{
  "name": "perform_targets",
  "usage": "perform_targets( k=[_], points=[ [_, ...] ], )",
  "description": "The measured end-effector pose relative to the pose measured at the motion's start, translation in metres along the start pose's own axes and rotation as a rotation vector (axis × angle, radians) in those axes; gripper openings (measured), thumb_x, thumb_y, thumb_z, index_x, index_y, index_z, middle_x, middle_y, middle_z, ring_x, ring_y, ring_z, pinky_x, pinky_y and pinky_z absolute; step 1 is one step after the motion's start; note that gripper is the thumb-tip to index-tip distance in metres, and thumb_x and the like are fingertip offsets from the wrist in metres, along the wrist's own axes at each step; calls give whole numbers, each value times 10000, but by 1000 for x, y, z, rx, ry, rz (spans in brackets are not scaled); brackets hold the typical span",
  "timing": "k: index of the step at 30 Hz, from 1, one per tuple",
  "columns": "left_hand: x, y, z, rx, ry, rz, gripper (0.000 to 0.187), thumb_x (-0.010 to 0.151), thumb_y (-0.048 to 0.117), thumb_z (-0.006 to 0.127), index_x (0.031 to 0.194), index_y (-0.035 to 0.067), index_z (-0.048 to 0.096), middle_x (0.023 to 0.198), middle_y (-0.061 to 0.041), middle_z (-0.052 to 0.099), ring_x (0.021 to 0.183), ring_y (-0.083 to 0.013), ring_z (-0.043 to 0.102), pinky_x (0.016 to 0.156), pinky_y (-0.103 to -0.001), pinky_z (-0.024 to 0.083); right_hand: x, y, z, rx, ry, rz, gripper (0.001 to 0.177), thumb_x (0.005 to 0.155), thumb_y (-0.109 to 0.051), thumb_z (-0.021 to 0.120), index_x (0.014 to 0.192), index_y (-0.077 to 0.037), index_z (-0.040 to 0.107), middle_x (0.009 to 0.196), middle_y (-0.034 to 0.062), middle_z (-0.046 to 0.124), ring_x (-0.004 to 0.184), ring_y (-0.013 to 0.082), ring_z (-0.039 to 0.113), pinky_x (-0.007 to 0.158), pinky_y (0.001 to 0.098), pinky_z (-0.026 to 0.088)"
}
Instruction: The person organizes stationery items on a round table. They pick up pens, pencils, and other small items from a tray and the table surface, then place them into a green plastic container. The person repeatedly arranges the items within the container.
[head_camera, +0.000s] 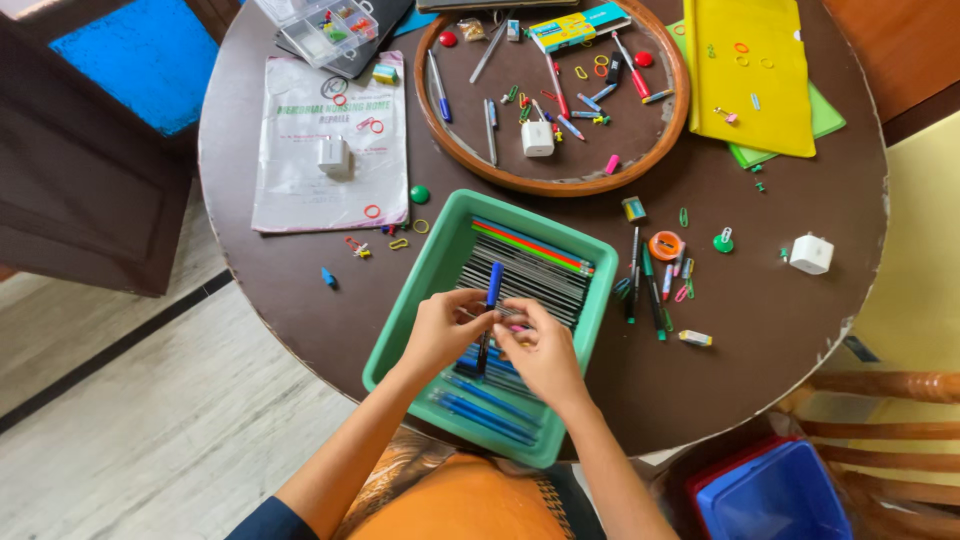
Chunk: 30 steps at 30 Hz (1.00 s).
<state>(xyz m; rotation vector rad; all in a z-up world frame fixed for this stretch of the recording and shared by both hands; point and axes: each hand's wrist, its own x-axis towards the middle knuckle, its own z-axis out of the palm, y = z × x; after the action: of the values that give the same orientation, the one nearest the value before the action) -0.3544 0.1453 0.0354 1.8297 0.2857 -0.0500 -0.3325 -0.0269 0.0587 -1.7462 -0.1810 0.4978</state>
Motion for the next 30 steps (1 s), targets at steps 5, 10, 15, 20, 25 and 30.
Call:
perform_targets(
  k=[5,10,15,20,25,30],
  points=[
    [7,-10,-49,180,-130,42,334,786,188,835,1049,-10,779,785,-134,772,662,-165,763,612,-294,590,31,-5,48,262,31,187,569,945,-101,617,1482,-160,437,1123,55,693,960,140,718,747,320,639],
    [9,-23,-82,266,-30,305,329,788,182,824,1049,-8,755,844,-143,741,732,-256,731,676,-340,579,51,13,82,228,163,142,439,970,-87,617,1405,-78,551,1011,116,748,909,155,734,709,320,624],
    [10,-46,-111,356,232,506,385,820,123,757,1157,-21,641,994,-172,685,890,-344,692,731,-408,554,58,40,102,32,185,93,361,990,-64,595,1348,-42,551,924,140,749,792,167,742,691,293,623],
    [7,-65,-124,112,-160,11,302,868,137,699,1147,24,677,901,-142,747,730,-243,755,678,-355,590,54,50,117,-39,158,105,361,991,-44,601,1345,-3,542,942,131,724,804,178,773,683,294,610],
    [9,-70,-121,102,-180,14,296,865,122,701,1143,20,698,893,-139,766,726,-242,758,679,-357,592,52,46,128,-147,202,117,584,866,13,672,1427,-27,517,986,115,721,810,197,779,667,320,609],
    [10,-66,-124,113,-196,-10,290,857,115,695,1131,22,700,889,-134,767,725,-239,764,680,-360,595,52,40,143,-359,213,66,690,765,35,728,1424,-39,536,937,147,743,780,234,767,684,345,592]
  ],
)
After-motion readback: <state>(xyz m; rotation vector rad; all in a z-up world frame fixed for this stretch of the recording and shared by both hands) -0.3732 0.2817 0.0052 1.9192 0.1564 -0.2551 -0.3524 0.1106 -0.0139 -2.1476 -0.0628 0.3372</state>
